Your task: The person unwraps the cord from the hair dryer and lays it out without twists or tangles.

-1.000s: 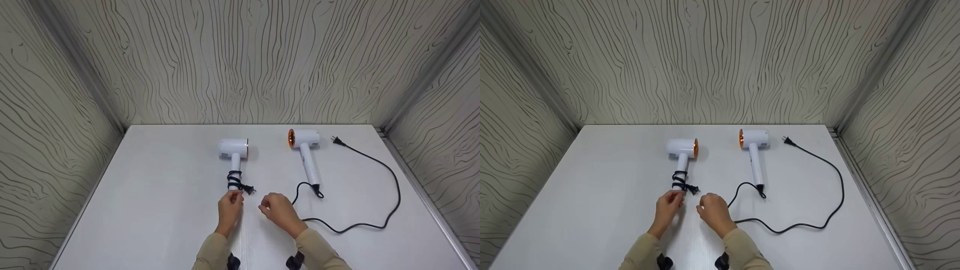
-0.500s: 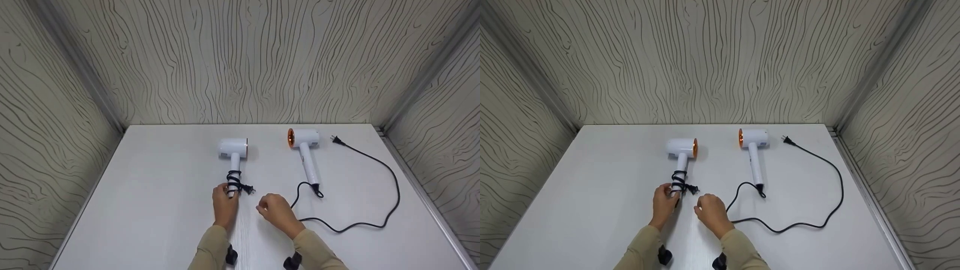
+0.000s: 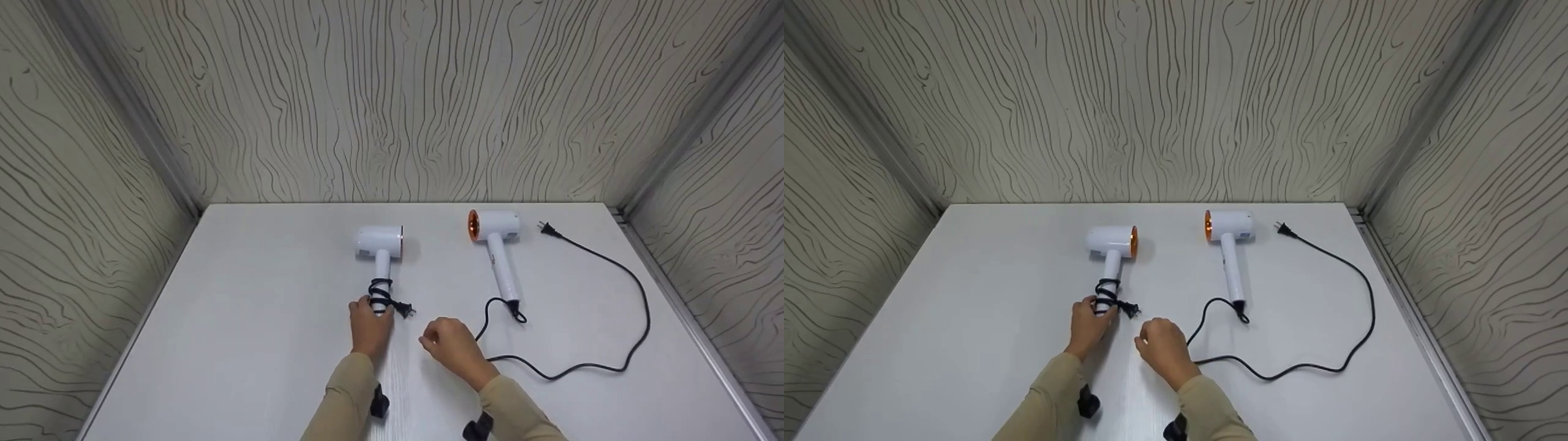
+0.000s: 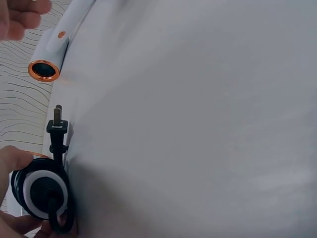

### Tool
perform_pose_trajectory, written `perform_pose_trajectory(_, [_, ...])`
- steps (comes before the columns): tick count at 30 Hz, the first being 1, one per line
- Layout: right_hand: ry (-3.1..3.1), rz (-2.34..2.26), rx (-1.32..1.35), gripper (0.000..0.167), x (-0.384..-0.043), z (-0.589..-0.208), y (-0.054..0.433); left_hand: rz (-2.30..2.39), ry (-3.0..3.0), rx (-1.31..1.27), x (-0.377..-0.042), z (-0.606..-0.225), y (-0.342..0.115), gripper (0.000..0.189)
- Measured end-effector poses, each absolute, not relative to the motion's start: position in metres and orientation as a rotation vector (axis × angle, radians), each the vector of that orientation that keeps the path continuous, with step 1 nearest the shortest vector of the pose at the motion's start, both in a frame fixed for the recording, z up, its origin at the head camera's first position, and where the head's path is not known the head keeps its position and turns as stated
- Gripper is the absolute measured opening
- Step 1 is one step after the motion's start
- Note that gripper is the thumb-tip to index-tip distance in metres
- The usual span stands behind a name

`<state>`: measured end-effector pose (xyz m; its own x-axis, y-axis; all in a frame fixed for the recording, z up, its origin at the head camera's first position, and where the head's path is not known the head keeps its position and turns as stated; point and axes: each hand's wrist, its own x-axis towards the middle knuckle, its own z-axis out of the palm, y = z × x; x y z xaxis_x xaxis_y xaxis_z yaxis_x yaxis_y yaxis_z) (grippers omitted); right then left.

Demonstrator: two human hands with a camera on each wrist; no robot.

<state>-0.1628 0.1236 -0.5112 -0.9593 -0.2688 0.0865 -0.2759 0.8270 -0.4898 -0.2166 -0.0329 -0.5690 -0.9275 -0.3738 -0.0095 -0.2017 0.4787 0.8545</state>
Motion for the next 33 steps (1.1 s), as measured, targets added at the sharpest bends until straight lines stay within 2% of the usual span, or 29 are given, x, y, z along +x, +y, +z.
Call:
perform_pose_trajectory(9, [-2.956,0.786,0.468,0.010,-0.164,-0.512,0.124,-1.519,-2.583,0.423,-0.229,-0.570,-0.042,0.059])
perform_pose_trajectory(19, [-3.004,0.820,0.426,0.010,-0.163,-0.512,0.124,-1.688,-2.630,0.454,-0.237,-0.561,-0.051,0.046])
perform_pose_trajectory(28, [-2.994,0.826,0.428,0.008,-0.162,-0.512,0.126,-1.817,-2.515,0.516,-0.237,-0.557,-0.053,0.055])
perform_pose_trajectory(33, [-2.939,0.809,0.473,0.008,-0.162,-0.513,0.128,-1.860,-2.458,0.537,-0.237,-0.556,-0.057,0.053])
